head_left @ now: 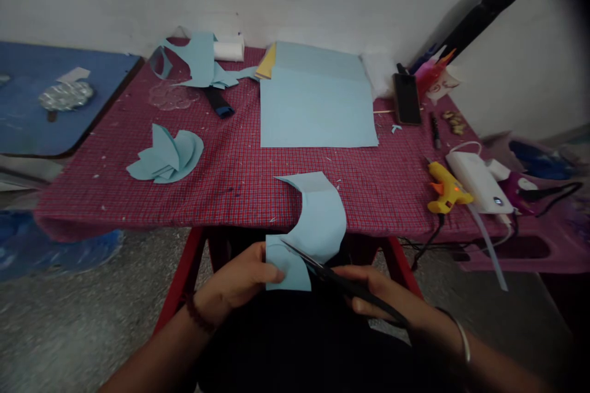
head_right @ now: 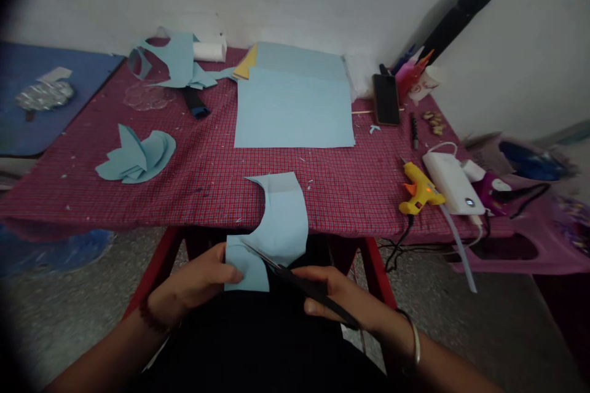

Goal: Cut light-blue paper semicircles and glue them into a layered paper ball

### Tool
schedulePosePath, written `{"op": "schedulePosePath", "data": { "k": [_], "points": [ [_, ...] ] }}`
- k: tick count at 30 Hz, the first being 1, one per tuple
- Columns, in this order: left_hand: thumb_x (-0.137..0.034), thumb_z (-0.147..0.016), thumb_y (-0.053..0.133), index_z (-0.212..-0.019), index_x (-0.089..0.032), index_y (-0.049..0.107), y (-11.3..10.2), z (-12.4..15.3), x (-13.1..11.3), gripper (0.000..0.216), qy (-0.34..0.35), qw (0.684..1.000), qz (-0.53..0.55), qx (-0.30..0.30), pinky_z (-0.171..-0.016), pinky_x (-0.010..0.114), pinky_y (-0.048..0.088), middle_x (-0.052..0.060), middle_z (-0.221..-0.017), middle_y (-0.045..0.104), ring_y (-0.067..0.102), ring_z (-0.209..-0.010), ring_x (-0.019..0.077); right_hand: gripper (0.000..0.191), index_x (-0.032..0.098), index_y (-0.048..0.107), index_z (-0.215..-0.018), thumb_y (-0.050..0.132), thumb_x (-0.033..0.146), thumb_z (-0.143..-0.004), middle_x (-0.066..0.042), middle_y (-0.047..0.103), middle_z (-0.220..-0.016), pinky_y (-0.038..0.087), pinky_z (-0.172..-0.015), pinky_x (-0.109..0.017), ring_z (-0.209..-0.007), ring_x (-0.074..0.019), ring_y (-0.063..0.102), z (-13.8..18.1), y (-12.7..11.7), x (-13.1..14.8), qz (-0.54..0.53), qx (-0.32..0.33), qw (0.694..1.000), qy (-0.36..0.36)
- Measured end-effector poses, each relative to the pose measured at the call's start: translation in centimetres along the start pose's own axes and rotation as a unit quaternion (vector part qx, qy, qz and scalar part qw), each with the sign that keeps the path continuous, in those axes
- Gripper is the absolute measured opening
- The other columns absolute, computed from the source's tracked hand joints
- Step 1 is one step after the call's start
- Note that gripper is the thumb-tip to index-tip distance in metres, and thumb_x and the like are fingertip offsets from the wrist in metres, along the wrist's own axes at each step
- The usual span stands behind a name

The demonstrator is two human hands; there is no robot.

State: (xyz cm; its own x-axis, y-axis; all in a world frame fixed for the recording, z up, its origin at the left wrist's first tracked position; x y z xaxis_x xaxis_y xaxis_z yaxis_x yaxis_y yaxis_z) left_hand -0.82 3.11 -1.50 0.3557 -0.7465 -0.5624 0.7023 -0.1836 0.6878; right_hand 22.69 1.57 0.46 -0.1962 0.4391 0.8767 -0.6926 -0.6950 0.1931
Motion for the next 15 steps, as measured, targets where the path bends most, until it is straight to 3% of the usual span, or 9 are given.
{"op": "schedulePosePath", "data": {
  "k": [9,15],
  "points": [
    [-0.011,-0.055,0.072,-0.083,-0.012,0.071,-0.4,-0.3,0.7,0.028,-0.025,0.999,0.023,0.014,-0.069,0.026,0.051,0.003,-0.071,0.070,0.062,-0.063,0.0132,0.061,0.020,0.057,-0.133,0.068,0.051,-0.082,-0.009,0.066,-0.113,0.050,-0.082,-0.031,-0.094,-0.0194,0.062,0.1,-0.6,-0.8,0.019,0.010,1.000,0.007],
    [-0.009,-0.052,0.068,-0.074,-0.013,0.069,-0.6,-0.3,0.5,0.023,-0.025,0.999,-0.019,0.003,-0.062,0.022,0.047,0.000,-0.067,0.066,0.058,-0.061,0.0110,0.063,0.019,0.056,-0.133,0.068,0.053,-0.081,-0.011,0.066,-0.119,0.050,-0.087,-0.037,-0.102,-0.0238,0.062,0.4,-1.3,-1.0,0.049,0.022,0.999,0.011]
  ]
}}
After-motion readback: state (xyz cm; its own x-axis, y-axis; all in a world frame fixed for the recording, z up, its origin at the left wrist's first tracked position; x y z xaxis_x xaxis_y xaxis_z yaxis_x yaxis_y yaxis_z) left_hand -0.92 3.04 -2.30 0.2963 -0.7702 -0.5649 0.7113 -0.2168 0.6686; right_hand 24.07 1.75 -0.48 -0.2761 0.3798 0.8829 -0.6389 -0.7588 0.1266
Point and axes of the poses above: each hand's wrist, its own z-axis away from the middle knuckle, its own y-axis out of the palm, x = y × z, the point moved 3 cm from there along -z, towards the middle knuckle
